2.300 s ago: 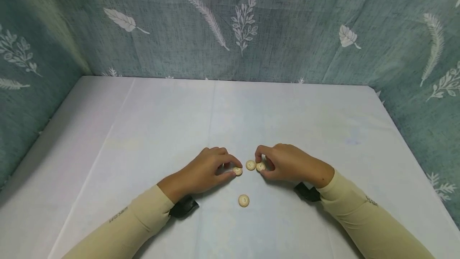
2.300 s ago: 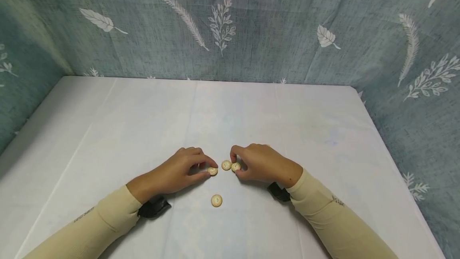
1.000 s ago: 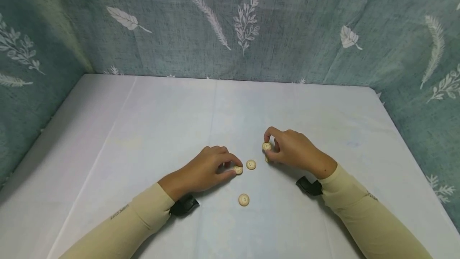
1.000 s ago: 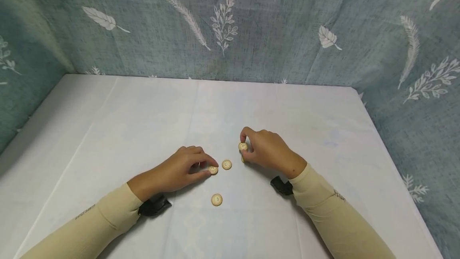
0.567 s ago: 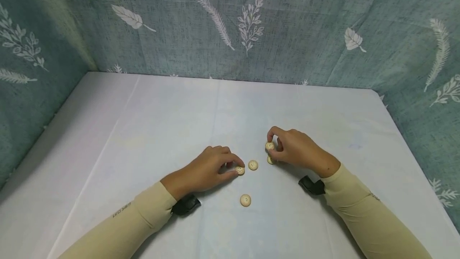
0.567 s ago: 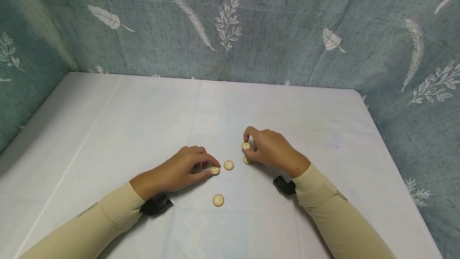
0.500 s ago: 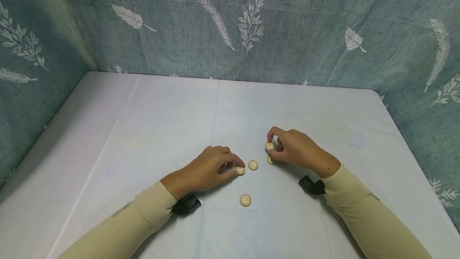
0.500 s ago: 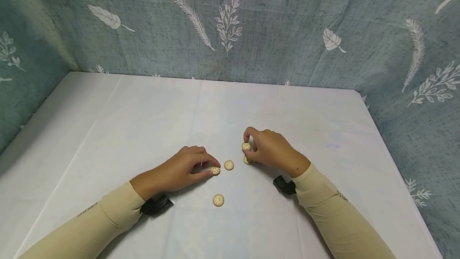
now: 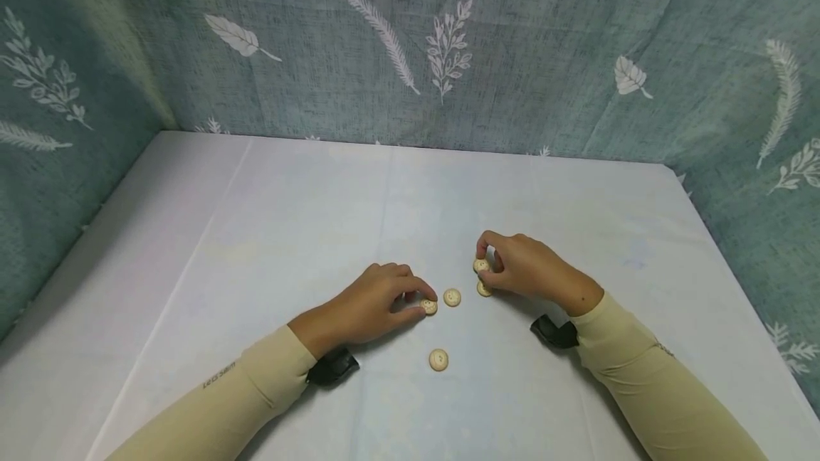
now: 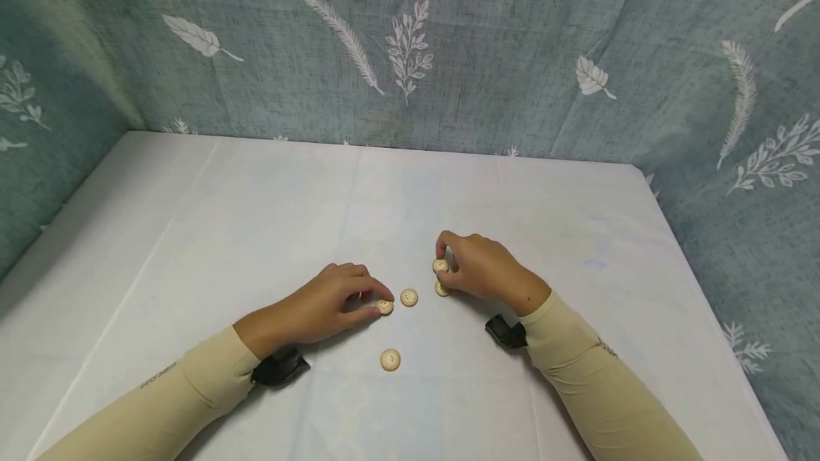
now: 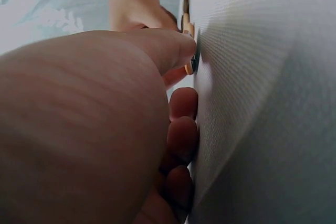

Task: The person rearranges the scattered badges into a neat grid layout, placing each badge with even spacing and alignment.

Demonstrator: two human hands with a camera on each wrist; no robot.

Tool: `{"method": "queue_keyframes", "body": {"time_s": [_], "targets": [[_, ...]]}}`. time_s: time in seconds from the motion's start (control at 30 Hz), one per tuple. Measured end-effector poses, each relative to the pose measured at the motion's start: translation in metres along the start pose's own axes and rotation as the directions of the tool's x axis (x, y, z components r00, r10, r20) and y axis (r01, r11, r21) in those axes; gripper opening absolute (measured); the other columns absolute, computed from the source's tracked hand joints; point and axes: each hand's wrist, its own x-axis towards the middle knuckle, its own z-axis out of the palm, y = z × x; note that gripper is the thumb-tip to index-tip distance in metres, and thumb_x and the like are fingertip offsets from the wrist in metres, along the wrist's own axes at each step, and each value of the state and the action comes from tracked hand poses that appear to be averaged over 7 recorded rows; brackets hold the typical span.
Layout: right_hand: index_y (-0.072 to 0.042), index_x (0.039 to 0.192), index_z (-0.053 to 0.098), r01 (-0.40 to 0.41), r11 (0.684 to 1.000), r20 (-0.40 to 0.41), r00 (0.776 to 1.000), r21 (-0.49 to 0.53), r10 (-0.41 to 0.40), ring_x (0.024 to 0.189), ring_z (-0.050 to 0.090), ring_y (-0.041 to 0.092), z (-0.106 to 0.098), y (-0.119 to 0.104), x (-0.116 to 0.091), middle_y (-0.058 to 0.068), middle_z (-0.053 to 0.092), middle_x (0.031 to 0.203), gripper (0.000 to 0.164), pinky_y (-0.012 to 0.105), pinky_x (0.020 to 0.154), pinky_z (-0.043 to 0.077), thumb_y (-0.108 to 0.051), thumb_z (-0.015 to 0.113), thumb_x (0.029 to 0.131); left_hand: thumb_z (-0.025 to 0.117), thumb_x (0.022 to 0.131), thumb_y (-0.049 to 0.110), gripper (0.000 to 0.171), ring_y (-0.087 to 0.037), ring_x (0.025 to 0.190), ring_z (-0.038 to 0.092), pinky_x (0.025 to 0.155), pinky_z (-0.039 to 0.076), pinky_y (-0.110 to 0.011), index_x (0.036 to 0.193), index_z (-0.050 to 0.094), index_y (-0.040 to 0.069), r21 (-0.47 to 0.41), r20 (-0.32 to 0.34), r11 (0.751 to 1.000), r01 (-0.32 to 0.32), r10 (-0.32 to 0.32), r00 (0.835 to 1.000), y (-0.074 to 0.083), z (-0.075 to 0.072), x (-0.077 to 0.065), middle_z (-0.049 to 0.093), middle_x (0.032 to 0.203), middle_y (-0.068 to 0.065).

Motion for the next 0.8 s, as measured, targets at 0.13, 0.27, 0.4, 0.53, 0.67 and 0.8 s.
{"method": "queue_keyframes", "body": {"time_s": [0.13,0.27,0.4,0.53,0.67,0.8], "targets": [[-0.013,0.106,0.057,-0.006,1.0,-0.002,1.0,-0.005,0.006,0.055,0.045,0.008,0.0007,0.0016,0.0011,-0.006,0.056,0.063,0.021,0.026,0.054,0.038,-0.02,0.07,0.091,0.071,0.093,0.029,0.02,-0.002,0.077,0.045,0.08,0.035,-0.031,0.113,0.073,0.03,0.003,-0.009,1.0,-0.003,0.003,1.0,0.0003,0.0004,0.0002,0.054,0.083,0.014],[-0.013,0.106,0.057,-0.014,1.0,0.007,1.0,0.006,0.014,0.056,0.046,0.008,0.0016,0.0029,0.002,-0.005,0.057,0.064,0.02,0.027,0.055,0.038,-0.021,0.069,0.092,0.071,0.093,0.028,0.019,-0.003,0.076,0.045,0.079,0.035,-0.03,0.112,0.073,0.03,-0.002,-0.008,1.0,-0.001,0.001,1.0,0.0007,0.0002,0.0002,0.054,0.083,0.013],[-0.013,0.107,0.057,-0.02,1.0,0.023,1.0,0.019,0.019,0.056,0.047,0.008,0.0022,0.004,0.0022,-0.005,0.058,0.065,0.02,0.027,0.055,0.039,-0.023,0.068,0.092,0.071,0.093,0.028,0.019,-0.003,0.076,0.046,0.079,0.035,-0.03,0.112,0.074,0.03,-0.001,-0.004,1.0,0.004,-0.004,1.0,0.0009,-0.0001,-0.0005,0.054,0.083,0.013],[-0.014,0.106,0.057,-0.009,1.0,0.011,1.0,0.016,0.008,0.054,0.046,0.008,0.0004,0.0029,0.002,-0.006,0.056,0.063,0.021,0.027,0.054,0.039,-0.024,0.068,0.092,0.071,0.093,0.028,0.019,-0.003,0.076,0.046,0.078,0.035,-0.029,0.112,0.074,0.03,0.008,-0.017,1.0,-0.006,0.006,1.0,0.0008,-0.0011,-0.0001,0.054,0.082,0.013],[-0.014,0.104,0.058,0.013,0.999,-0.016,1.0,0.04,-0.012,0.053,0.045,0.007,0.0003,0.0008,-0.0001,-0.007,0.054,0.06,0.019,0.026,0.052,0.038,-0.023,0.069,0.092,0.071,0.093,0.028,0.019,-0.003,0.078,0.047,0.079,0.035,-0.03,0.112,0.074,0.03,0.004,-0.02,1.0,-0.006,0.006,1.0,0.0002,-0.0006,0.0005,0.054,0.083,0.013],[-0.013,0.102,0.059,0.037,0.998,-0.034,0.999,0.055,-0.035,0.052,0.046,0.006,0.0015,-0.0019,-0.0033,-0.008,0.053,0.058,0.016,0.024,0.05,0.038,-0.021,0.068,0.092,0.071,0.093,0.028,0.019,-0.002,0.079,0.048,0.081,0.036,-0.03,0.112,0.073,0.031,0.011,-0.018,1.0,-0.008,0.008,1.0,-0.0006,0.0008,0.0003,0.054,0.083,0.015]]}}
